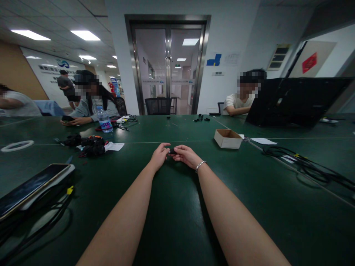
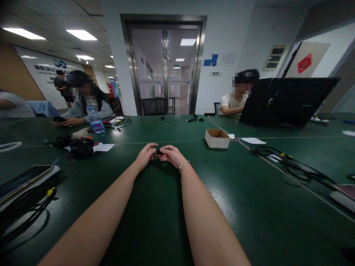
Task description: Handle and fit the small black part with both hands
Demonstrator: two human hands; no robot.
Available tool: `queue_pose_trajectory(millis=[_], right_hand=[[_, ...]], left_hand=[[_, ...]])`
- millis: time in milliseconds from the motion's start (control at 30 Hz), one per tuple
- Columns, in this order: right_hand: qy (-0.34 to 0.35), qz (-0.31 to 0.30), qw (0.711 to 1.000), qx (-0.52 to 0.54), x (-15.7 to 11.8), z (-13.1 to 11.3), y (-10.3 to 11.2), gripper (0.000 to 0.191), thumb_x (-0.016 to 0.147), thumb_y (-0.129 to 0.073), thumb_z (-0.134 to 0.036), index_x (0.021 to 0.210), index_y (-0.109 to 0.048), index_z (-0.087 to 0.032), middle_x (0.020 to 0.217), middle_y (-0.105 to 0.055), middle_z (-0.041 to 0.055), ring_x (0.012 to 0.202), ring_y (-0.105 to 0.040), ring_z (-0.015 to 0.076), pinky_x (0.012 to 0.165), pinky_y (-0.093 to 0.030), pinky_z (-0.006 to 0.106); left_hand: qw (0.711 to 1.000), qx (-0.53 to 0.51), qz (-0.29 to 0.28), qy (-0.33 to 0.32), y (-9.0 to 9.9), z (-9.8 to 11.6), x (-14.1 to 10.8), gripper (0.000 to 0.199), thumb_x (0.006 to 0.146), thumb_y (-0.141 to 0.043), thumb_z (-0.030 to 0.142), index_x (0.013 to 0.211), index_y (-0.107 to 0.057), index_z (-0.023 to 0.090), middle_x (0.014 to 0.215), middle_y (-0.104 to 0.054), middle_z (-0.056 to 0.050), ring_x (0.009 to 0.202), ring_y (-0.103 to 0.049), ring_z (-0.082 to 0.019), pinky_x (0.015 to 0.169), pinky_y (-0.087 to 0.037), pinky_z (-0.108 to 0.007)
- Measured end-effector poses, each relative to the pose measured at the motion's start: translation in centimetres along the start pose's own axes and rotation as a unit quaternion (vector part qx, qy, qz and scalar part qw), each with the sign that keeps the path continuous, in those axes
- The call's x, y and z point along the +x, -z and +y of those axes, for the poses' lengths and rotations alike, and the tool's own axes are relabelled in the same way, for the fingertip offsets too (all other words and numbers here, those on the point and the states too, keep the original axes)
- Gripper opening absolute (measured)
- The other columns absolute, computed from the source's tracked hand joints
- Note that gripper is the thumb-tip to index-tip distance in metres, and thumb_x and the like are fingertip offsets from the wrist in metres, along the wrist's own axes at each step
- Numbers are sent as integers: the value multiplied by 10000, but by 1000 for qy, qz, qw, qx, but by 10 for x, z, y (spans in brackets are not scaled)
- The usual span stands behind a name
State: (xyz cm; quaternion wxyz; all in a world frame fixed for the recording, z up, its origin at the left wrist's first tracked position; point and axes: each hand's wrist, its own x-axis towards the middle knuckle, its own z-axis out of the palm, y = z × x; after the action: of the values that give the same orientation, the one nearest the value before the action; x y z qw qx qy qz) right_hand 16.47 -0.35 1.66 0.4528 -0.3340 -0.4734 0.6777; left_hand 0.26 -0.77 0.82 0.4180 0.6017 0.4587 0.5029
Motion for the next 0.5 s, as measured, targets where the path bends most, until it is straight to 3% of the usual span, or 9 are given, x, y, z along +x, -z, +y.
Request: queue_pose_trajectory(millis=[500], right_hand=[[5,4,1000,12,1,1,2,97,819,-652,-90,845,-570,-134,695,-664,57,585,-664,136,541,-562,196]], left_hand=[[999,-5,-40,35,0,3,-3,253,838,-432,256,954,-618,129,591,-534,3,509,-469,-102,499,-356,-202]])
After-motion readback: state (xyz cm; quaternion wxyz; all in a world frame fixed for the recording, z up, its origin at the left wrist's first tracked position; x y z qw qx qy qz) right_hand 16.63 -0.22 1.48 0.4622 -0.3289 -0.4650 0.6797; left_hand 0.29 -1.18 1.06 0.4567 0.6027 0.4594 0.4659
